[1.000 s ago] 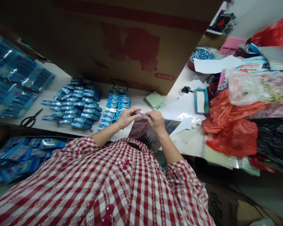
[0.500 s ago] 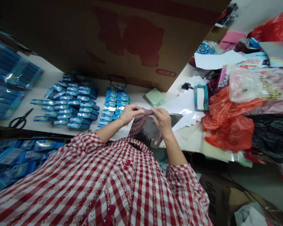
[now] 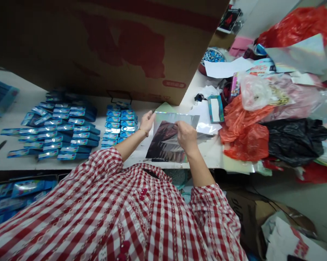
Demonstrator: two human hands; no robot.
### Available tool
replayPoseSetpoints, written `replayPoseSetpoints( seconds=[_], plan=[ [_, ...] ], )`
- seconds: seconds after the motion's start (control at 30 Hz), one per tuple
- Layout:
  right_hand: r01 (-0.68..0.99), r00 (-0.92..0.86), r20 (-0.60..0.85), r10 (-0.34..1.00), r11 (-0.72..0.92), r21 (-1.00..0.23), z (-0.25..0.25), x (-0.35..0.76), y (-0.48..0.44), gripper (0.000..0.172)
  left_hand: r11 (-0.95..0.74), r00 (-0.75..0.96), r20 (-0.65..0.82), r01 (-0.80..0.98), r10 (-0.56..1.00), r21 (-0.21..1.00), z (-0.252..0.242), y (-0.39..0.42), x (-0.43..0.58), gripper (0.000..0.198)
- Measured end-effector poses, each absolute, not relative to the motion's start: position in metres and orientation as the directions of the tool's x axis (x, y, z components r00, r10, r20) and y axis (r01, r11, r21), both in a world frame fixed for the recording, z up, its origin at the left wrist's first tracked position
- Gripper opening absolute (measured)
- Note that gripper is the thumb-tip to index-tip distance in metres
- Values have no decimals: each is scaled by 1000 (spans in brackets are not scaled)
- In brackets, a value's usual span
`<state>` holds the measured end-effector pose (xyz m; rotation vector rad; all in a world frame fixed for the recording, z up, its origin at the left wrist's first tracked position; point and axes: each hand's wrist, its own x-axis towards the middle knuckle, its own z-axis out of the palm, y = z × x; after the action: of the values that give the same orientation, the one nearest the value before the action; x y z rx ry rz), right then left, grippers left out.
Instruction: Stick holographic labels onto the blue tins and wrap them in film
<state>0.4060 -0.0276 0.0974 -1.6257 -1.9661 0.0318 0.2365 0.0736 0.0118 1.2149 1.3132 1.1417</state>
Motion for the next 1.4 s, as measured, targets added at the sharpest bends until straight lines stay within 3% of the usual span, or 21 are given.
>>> replayPoseSetpoints(
  seconds=[0.1, 0.2, 0.3, 0.4, 0.53, 0.7, 0.97, 1.07, 1.23, 1.4],
  plan=[
    [866, -120, 342, 932, 267, -423, 98, 407, -19, 20, -249, 239, 216, 115, 947, 962, 37, 58, 221, 49],
    [843, -150, 323, 934, 292, -451, 94, 403, -11, 20, -370, 425, 316, 47, 848, 928, 65, 40, 207, 57],
    [817, -180, 331, 926, 328, -473, 93, 397, -5, 20, -427, 451, 355, 65, 819, 902, 85, 33, 198, 53],
    [781, -238, 348, 907, 392, -486, 98, 390, 1, 19, -532, 461, 410, 171, 787, 829, 95, 35, 191, 34],
    [756, -311, 431, 847, 495, -428, 101, 383, 5, 22, -622, 396, 502, 279, 769, 732, 99, 38, 182, 21],
    [820, -344, 490, 801, 511, -259, 84, 376, 6, 30, -651, 365, 542, 343, 757, 678, 91, 37, 174, 20],
    [753, -455, 479, 751, 612, -244, 79, 368, 8, 31, -725, 520, 511, 408, 684, 555, 88, 35, 166, 19],
    [780, -440, 457, 773, 581, -233, 81, 378, 7, 35, -696, 467, 517, 437, 717, 570, 92, 35, 162, 19],
    [867, -403, 449, 798, 490, -93, 68, 403, 6, 41, -591, 380, 453, 487, 806, 643, 91, 33, 156, 17],
    [855, -480, 394, 783, 519, 9, 62, 405, 9, 51, -539, 349, 411, 515, 842, 667, 86, 34, 153, 16]
  ],
)
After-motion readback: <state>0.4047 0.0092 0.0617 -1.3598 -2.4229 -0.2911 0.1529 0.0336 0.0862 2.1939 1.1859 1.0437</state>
